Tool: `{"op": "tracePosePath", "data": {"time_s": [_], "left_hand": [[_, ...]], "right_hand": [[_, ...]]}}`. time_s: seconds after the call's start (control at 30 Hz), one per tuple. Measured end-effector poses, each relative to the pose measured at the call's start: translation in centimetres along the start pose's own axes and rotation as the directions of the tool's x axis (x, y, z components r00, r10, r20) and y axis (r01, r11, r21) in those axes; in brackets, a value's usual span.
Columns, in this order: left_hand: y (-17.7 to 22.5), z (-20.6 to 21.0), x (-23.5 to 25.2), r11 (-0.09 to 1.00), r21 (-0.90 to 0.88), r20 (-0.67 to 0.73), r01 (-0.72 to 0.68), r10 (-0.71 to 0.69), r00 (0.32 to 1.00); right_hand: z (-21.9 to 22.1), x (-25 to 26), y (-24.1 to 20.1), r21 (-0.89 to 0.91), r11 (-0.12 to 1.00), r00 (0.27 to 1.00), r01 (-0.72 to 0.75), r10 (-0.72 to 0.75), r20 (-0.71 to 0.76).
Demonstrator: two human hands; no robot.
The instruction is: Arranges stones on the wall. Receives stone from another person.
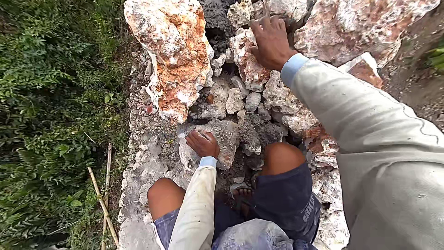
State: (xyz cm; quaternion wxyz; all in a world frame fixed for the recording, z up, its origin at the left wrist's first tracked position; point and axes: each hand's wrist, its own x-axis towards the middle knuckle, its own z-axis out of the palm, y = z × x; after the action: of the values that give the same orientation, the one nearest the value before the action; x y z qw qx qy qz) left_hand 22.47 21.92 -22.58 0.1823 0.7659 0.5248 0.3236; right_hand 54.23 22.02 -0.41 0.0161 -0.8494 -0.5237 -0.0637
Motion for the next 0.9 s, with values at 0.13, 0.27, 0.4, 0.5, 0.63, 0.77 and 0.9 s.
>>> {"op": "tracePosePath", "data": {"time_s": [0.13,0.27,0.4,0.5,0.63,0.77,0.9], "left_hand": [[0.6,-0.7,0.3,1.000,-0.024,0.021,0.013,-0.012,1.000],[0.8,-0.8,0.5,0.998,-0.063,-0.020,0.011,-0.013,1.000],[0.7,-0.6,0.4,0.997,-0.071,-0.012,0.010,-0.011,1.000],[0.9,-0.6,0.5,0.996,-0.087,-0.061,0.014,-0.019,0.998],[0.7,-0.5,0.2,0.995,-0.098,-0.072,0.017,-0.024,0.997],[0.7,-1.1,0.4,0.997,-0.071,-0.024,0.023,-0.025,0.999],[0.2,-0.6,0.5,0.998,-0.049,-0.072,-0.030,0.027,0.997]], "right_hand": [[1.2,-5.3,-4.6,0.018,0.993,0.964,0.114,-0.115,0.238],[7.1,-6.1,-4.3,0.195,0.978,0.869,0.070,-0.156,0.470],[10.9,-4.8,-5.7,0.207,0.978,0.852,0.043,-0.144,0.504],[11.4,-3.8,-6.7,0.089,0.992,0.831,0.086,-0.121,0.542],[11.2,-3.0,-7.0,0.033,0.995,0.839,0.097,-0.099,0.536],[9.2,-3.3,-8.2,-0.001,0.995,0.860,0.100,-0.087,0.502],[8.0,-4.0,-8.4,-0.012,0.991,0.857,0.134,-0.110,0.504]]}}
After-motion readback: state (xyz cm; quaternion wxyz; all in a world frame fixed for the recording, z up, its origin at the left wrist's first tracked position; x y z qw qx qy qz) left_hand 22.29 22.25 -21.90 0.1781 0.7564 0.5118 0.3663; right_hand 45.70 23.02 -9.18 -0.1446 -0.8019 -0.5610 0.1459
